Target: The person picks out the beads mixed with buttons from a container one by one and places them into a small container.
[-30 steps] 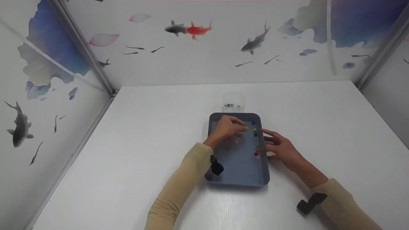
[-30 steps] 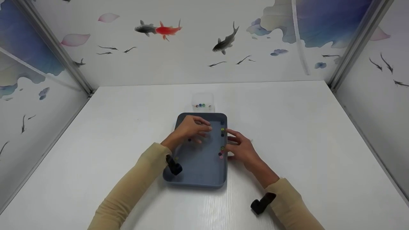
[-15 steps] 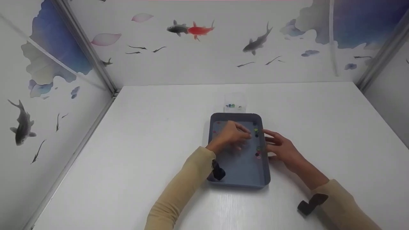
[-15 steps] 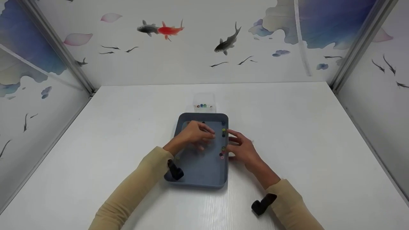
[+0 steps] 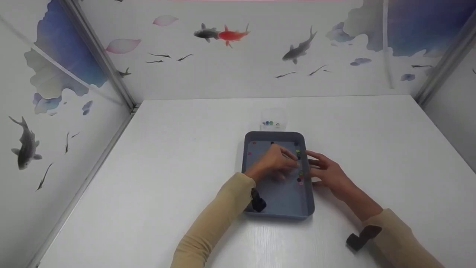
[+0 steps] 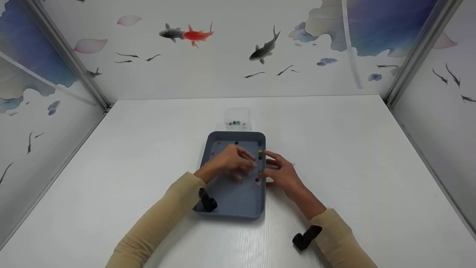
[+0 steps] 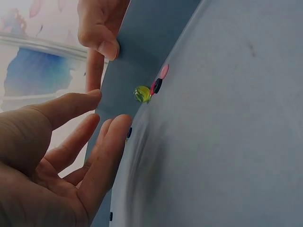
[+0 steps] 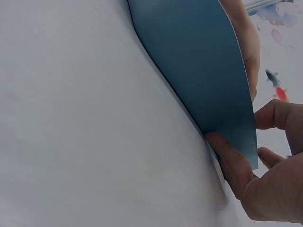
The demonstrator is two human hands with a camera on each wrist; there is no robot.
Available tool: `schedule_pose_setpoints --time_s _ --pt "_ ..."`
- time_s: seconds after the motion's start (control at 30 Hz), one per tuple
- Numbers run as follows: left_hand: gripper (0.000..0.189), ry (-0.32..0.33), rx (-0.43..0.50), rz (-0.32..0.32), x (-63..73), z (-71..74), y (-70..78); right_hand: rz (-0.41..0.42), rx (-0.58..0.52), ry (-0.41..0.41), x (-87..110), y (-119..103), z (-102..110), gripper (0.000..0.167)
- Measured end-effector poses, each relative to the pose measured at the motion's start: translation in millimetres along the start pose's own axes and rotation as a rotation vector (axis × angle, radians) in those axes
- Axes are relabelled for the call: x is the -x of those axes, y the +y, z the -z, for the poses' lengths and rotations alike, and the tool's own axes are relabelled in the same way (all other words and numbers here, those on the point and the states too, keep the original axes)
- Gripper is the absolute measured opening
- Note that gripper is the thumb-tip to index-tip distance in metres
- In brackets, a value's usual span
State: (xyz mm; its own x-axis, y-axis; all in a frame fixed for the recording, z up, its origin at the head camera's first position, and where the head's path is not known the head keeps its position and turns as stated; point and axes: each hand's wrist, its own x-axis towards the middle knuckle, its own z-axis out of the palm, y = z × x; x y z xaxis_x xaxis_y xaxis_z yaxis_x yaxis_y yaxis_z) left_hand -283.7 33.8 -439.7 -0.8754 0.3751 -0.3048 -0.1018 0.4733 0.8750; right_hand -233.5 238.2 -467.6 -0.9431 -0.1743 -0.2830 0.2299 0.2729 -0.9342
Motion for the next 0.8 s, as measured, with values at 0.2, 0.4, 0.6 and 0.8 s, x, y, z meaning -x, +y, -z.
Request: schedule_pose_setpoints --time_s 0.2,0.4,0.6,0.8 --pt "0.015 -0.032 -0.007 0.019 -1.8 -5.1 2.5 -0.006 -0.011 -0.001 0.3 -0.4 -0.1 0.078" --pt "0.017 -0.053 -0.038 0.027 -5.0 -8.8 3.0 -0.004 -0.012 -0.001 0.9 -0.8 -0.2 0.079" --pt "0.020 -0.057 -0.058 0.023 -8.5 -10.8 3.4 -0.003 -0.020 -0.006 1.1 -0.6 0.0 0.079" --pt "0.024 -0.039 -0.085 0.023 -10.7 -13.1 4.2 -0.009 -0.016 -0.009 1.0 -0.9 0.1 0.080"
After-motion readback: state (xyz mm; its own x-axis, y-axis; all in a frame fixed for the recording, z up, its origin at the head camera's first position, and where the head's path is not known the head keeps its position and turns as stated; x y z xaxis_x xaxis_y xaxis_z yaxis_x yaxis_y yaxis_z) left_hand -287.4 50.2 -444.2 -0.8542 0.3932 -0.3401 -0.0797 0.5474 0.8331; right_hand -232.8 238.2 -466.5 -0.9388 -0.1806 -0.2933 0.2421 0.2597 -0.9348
